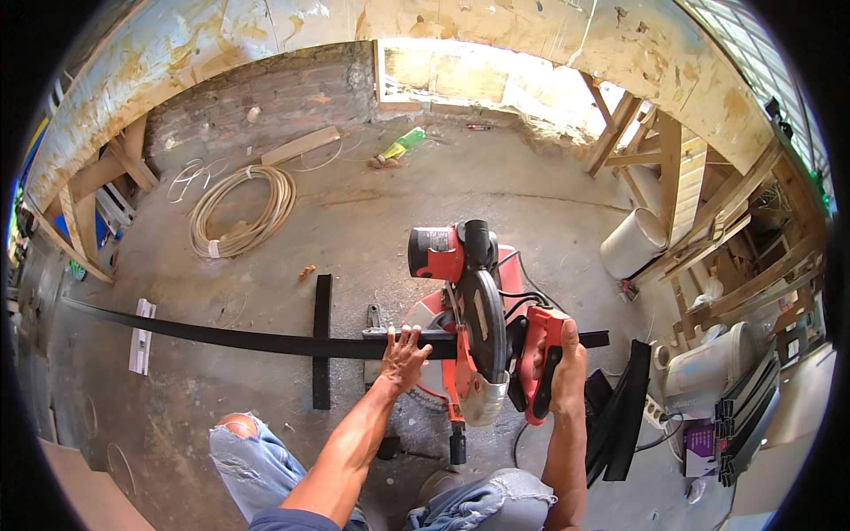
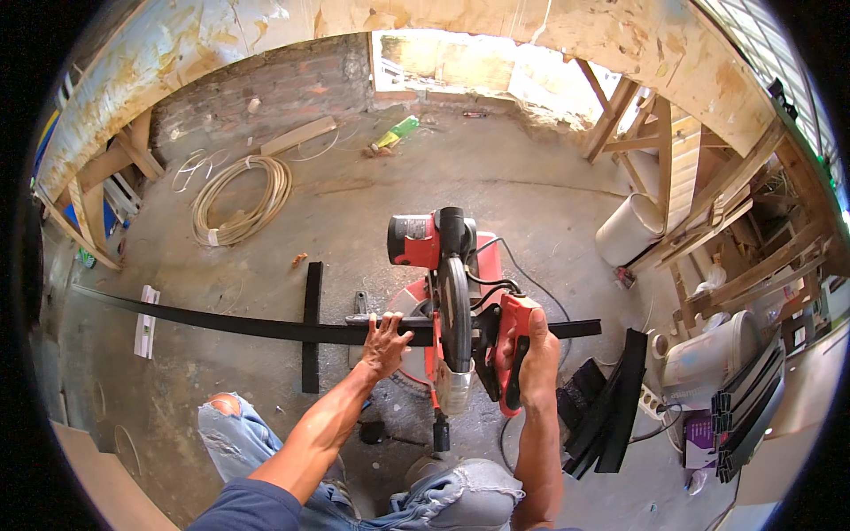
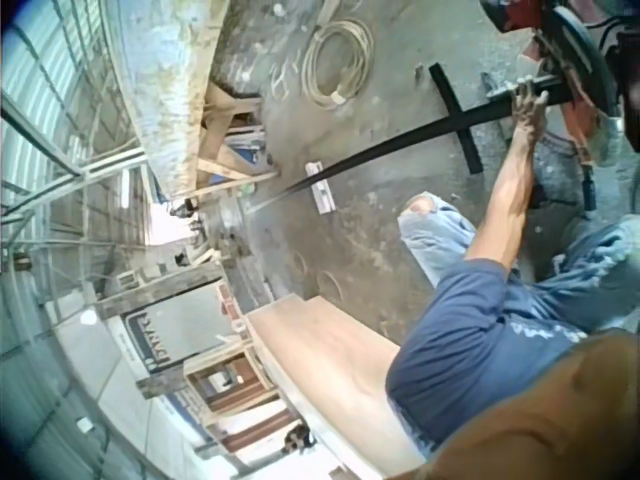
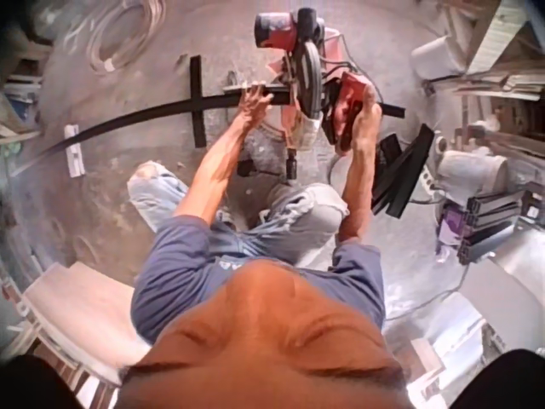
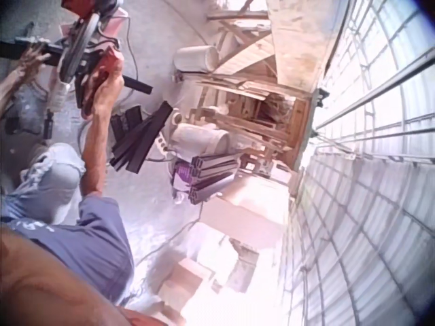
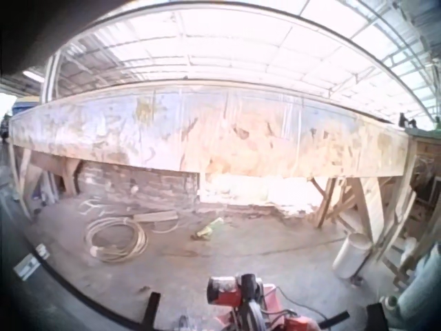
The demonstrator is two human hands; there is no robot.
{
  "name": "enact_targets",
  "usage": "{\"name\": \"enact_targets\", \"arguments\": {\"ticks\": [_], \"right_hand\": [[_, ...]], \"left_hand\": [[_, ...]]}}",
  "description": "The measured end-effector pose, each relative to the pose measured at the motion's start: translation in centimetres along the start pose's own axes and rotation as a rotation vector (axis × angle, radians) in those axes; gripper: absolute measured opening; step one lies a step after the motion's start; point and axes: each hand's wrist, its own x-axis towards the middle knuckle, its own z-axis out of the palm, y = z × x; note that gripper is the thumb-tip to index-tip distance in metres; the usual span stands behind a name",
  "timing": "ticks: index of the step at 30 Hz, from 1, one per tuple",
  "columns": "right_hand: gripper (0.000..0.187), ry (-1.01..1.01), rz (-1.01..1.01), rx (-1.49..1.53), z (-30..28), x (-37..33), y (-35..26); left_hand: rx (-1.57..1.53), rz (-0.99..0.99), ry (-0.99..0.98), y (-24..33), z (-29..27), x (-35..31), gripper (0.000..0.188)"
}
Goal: The person measures a black frame segment using a tape measure, marks it with a pen, and cuts it using a power miter saw.
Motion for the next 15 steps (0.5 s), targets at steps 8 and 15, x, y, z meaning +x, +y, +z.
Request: {"name": "enact_targets", "arguments": {"ticks": [8, 15], "right_hand": [[0.072, -0.008, 0.007, 0.015, 0.18, 0.04, 0.31], [0.072, 0.0, 0.022, 0.032, -0.2, -0.05, 0.13]], "left_hand": [[0.013, 0.009, 0.009, -0.21, -0.14, -0.24, 0.032], [0.004, -0.007, -0.037, 0.0, 0.25, -0.07, 0.033]]}}
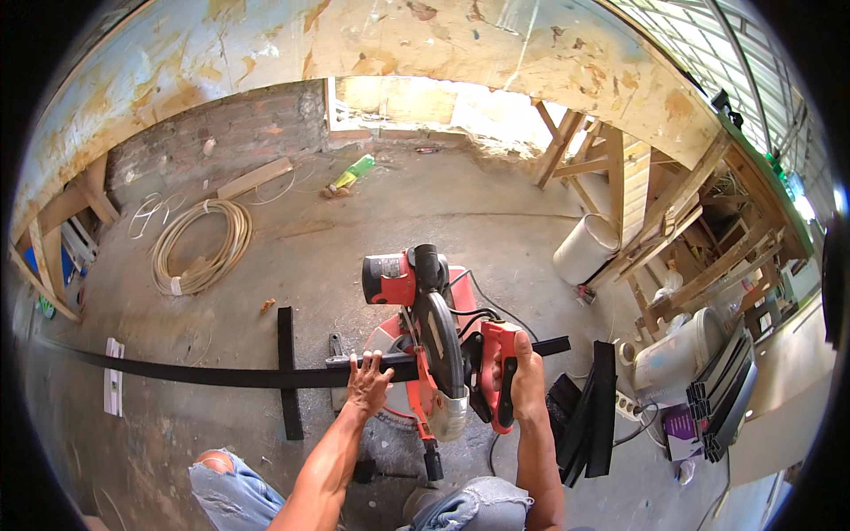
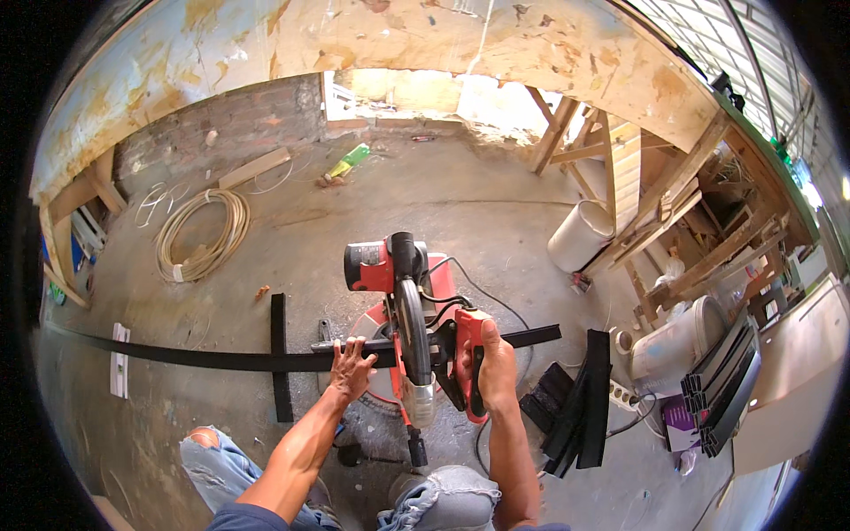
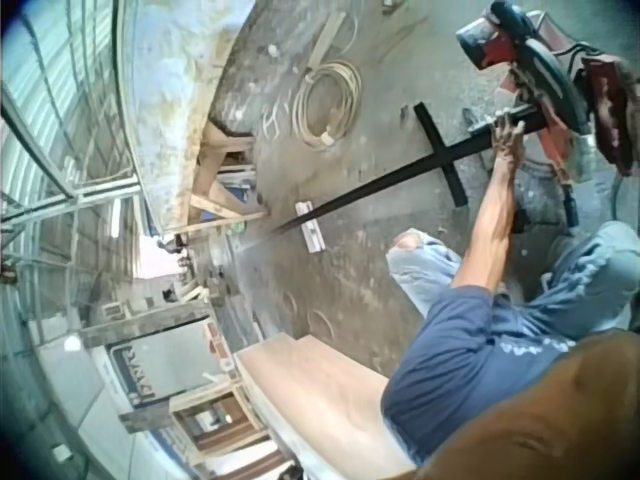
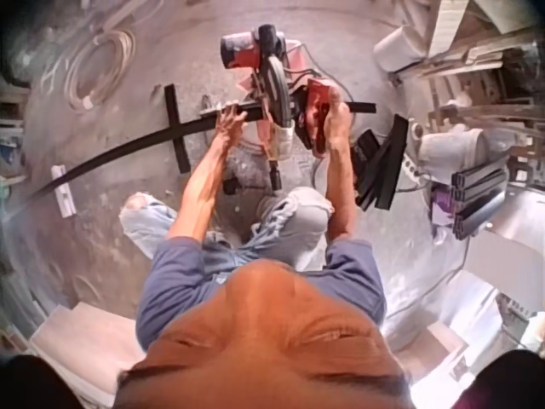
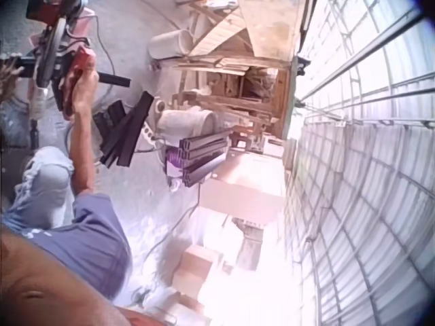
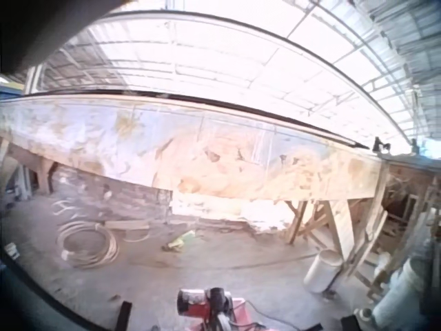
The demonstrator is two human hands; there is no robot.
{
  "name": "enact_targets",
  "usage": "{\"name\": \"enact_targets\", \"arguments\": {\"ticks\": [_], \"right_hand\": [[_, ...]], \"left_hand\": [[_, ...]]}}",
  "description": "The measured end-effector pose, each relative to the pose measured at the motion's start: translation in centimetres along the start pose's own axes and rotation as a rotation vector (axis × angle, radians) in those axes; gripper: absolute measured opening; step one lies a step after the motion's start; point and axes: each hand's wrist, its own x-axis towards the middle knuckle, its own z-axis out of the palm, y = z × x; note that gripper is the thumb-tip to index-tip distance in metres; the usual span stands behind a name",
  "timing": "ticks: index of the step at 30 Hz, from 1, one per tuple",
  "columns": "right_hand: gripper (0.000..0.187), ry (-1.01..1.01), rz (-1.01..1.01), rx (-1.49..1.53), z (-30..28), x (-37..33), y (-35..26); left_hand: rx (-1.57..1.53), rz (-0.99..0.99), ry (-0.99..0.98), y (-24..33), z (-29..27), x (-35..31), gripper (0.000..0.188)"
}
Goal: The person measures a black frame segment using a tape measure, marks it with a pen, and cuts it using a power miter saw.
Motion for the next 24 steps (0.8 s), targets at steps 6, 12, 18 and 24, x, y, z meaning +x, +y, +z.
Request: {"name": "enact_targets", "arguments": {"ticks": [6, 12, 18, 24], "right_hand": [[0.082, -0.039, -0.006, -0.018, 0.1, 0.1, 0.3], [0.08, -0.022, -0.012, -0.012, 0.2, 0.1, 0.2], [0.072, -0.057, -0.033, -0.012, 0.3, 0.2, -0.2], [0.067, -0.063, 0.016, 0.018, -0.4, 0.4, 0.2]], "left_hand": [[0.005, 0.013, 0.05, -0.6, 0.5, -0.1, 0.037], [-0.019, 0.01, 0.03, -0.6, -0.1, 0.1, 0.034], [-0.039, 0.01, 0.057, -0.4, -0.7, 0.1, 0.035], [-0.021, 0.023, 0.057, -0.1, -0.6, 0.2, 0.044]]}}
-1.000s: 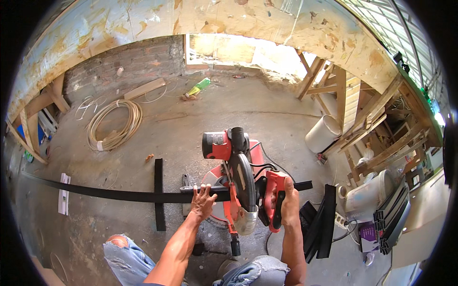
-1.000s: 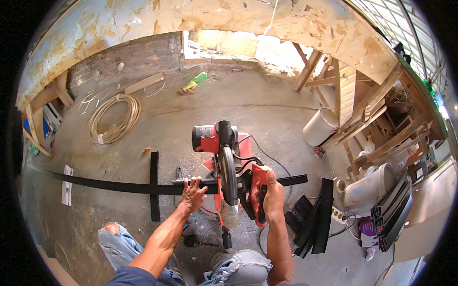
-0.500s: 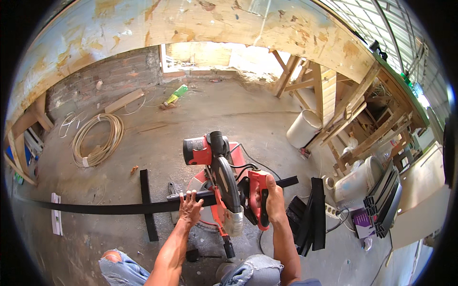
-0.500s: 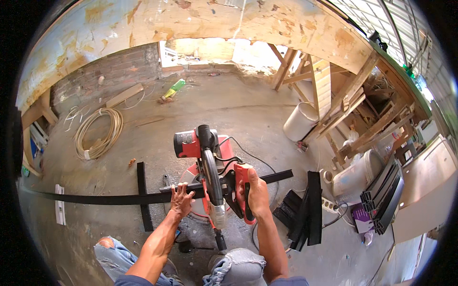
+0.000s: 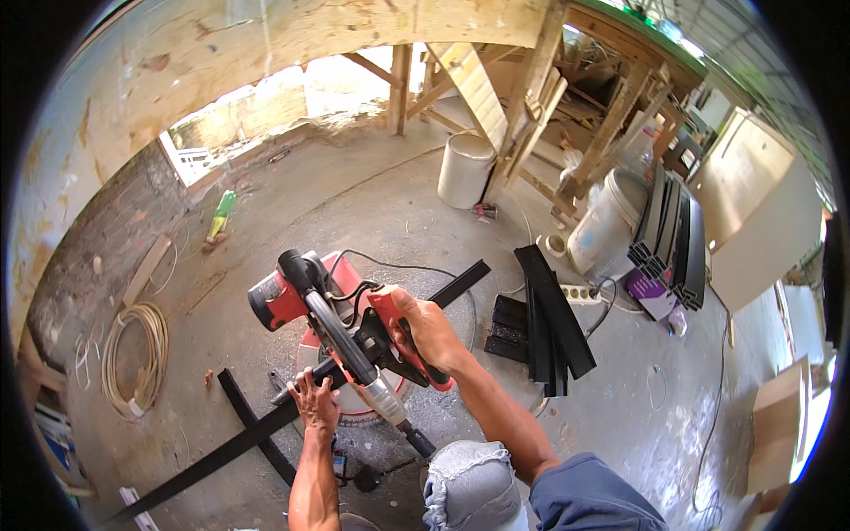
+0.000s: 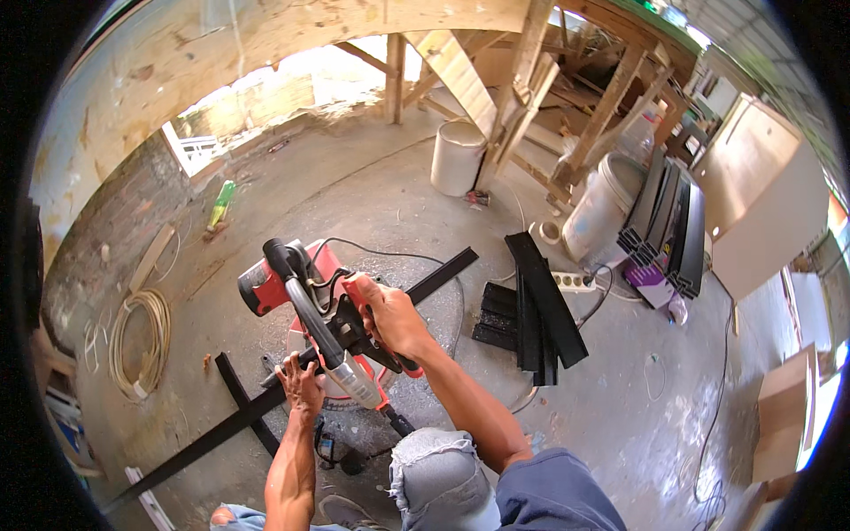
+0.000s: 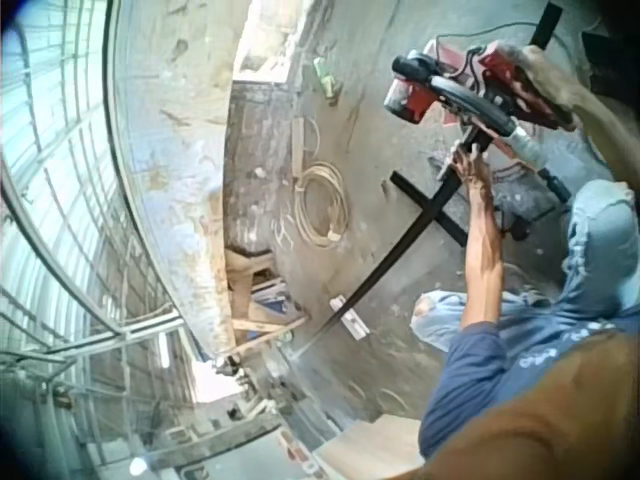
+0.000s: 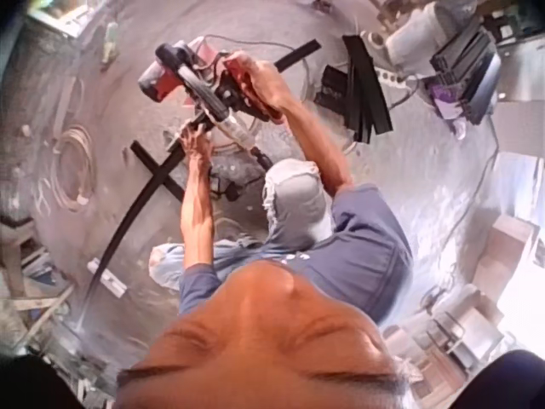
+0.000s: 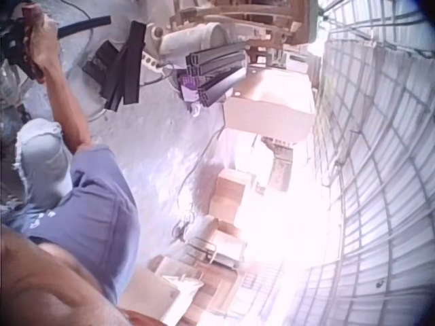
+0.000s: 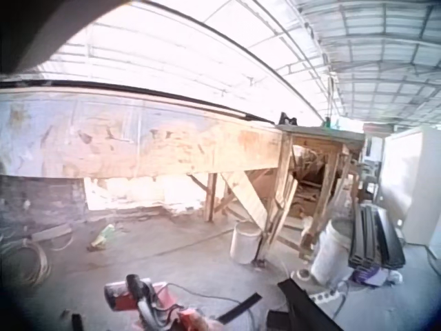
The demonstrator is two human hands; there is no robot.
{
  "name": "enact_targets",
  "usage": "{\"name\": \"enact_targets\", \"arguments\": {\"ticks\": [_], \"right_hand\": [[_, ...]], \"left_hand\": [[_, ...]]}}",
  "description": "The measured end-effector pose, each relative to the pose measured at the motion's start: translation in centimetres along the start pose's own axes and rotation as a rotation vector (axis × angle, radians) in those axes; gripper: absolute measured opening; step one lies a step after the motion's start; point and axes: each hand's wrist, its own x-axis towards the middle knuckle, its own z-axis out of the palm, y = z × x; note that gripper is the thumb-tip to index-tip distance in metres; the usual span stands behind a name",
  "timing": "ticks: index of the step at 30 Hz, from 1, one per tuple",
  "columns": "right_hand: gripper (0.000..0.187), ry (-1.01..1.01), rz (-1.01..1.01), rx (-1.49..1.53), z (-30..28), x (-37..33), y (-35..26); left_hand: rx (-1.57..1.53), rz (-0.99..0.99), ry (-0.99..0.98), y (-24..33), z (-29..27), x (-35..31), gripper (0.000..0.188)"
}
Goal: The person measures a black frame segment using a tape measure, marks it with a pen, and cuts it using a power miter saw.
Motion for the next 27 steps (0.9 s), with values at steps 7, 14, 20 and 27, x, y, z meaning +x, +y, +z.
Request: {"name": "enact_targets", "arguments": {"ticks": [7, 14, 20, 27], "right_hand": [[0.067, 0.004, -0.02, -0.016, 0.18, 0.12, 0.37], [0.069, -0.015, -0.041, -0.028, 0.26, 0.19, 0.35], [0.071, -0.016, -0.065, -0.029, 0.39, 0.15, 0.26], [0.072, -0.011, -0.082, -0.052, 0.39, -0.06, -0.18]], "left_hand": [[0.023, -0.006, -0.036, -0.04, 0.17, 0.02, 0.045], [0.018, 0.02, 0.002, -0.47, 0.47, -0.1, 0.045], [0.056, -0.013, -0.062, -0.23, -0.19, 0.07, 0.046], [0.07, -0.004, -0.07, -0.4, -0.16, -0.06, 0.049]]}}
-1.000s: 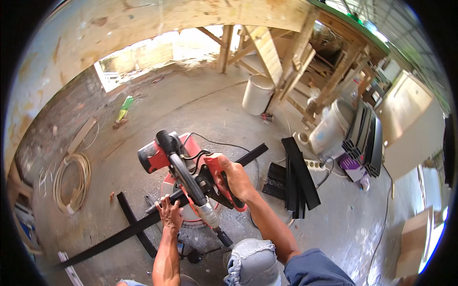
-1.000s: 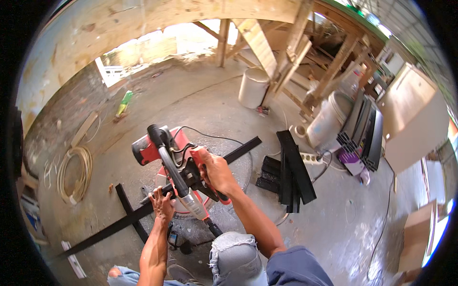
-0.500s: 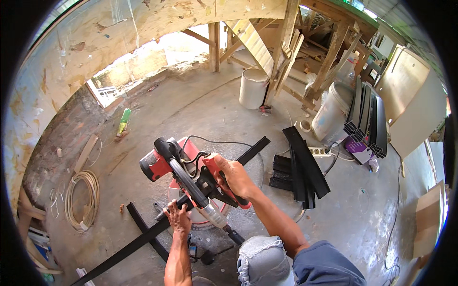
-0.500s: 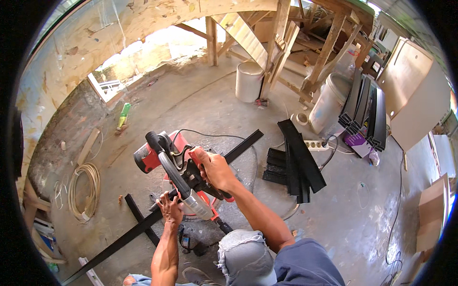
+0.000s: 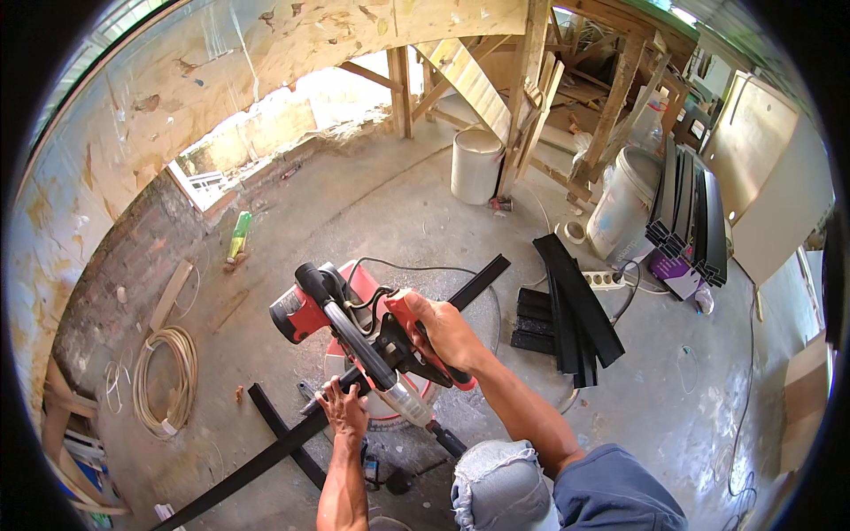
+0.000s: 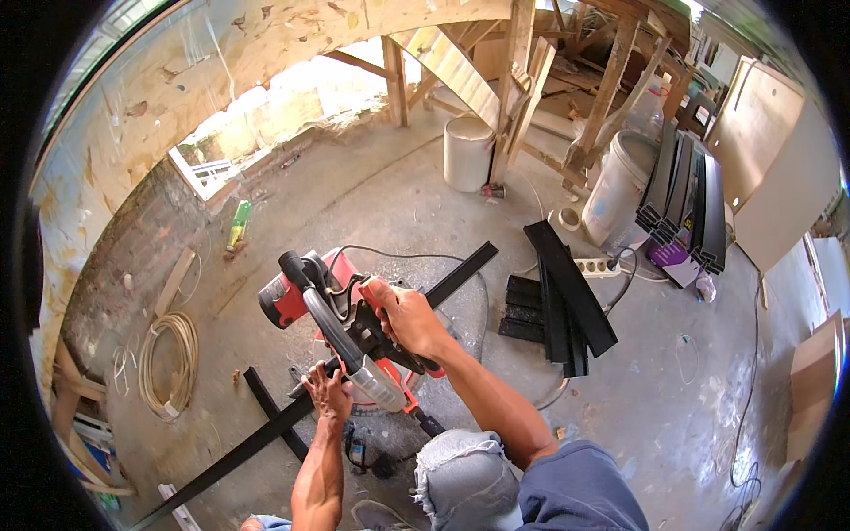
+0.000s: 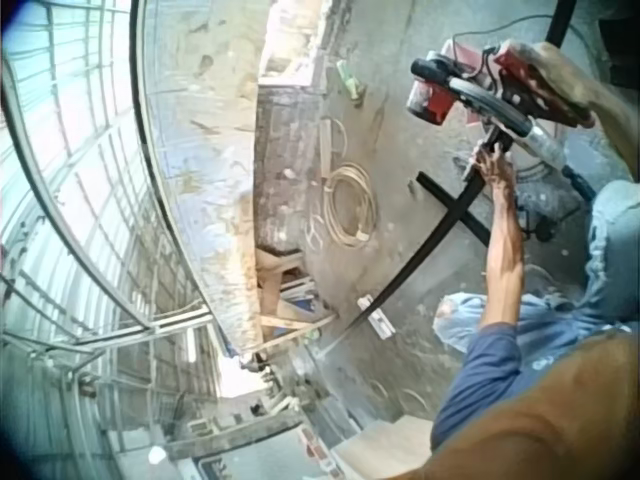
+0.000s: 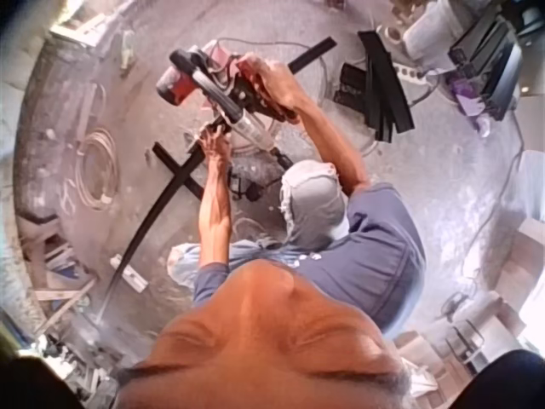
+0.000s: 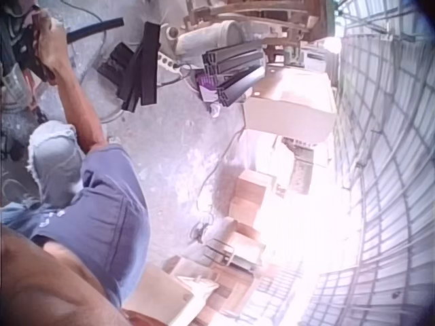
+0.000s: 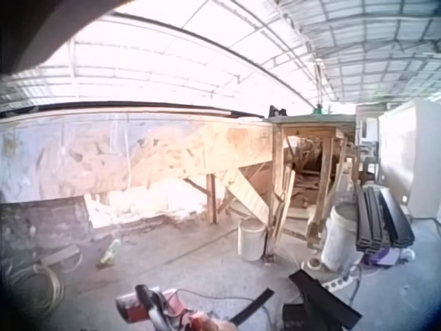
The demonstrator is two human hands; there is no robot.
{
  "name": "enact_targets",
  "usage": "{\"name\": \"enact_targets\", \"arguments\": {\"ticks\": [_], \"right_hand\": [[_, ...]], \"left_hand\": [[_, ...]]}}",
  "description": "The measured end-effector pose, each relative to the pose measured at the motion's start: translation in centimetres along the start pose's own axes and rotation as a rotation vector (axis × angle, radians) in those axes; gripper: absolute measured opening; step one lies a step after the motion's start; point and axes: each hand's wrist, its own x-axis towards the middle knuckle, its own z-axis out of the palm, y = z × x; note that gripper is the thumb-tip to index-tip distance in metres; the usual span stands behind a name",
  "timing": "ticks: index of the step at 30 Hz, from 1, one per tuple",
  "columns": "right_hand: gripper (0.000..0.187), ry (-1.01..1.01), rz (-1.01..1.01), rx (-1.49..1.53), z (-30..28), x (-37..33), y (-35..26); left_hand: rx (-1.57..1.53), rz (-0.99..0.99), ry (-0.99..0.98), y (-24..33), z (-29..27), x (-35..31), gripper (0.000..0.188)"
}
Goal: The person measures a black frame segment using a tape measure, marks it with a pen, and cuts it using a power miter saw.
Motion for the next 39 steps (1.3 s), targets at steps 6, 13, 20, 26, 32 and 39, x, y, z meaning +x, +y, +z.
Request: {"name": "enact_targets", "arguments": {"ticks": [6, 13, 20, 26, 32, 39], "right_hand": [[0.072, 0.008, 0.025, -0.008, -0.1, -0.1, 0.0], [0.073, 0.014, 0.033, 0.016, -0.1, -0.2, -0.1], [0.072, -0.017, 0.044, -0.011, -0.2, -0.1, 0.2], [0.071, -0.012, 0.038, -0.022, -0.2, -0.2, 0.0], [0.071, -0.01, 0.029, -0.007, -0.1, -0.4, -0.3], [0.072, 0.009, 0.011, -0.022, -0.2, -0.5, -0.2]], "left_hand": [[-0.013, 0.007, 0.019, 0.3, -0.2, 0.0, 0.049], [-0.015, 0.002, 0.023, 0.3, -0.1, 0.1, 0.046], [-0.025, -0.011, 0.035, 0.3, 0.2, 0.1, 0.043], [-0.021, -0.01, 0.037, 0.1, 0.4, 0.0, 0.042], [0.027, 0.05, 0.076, -0.2, 0.4, -0.1, 0.077], [-0.006, 0.004, 0.016, -0.1, 0.5, 0.1, 0.043]]}}
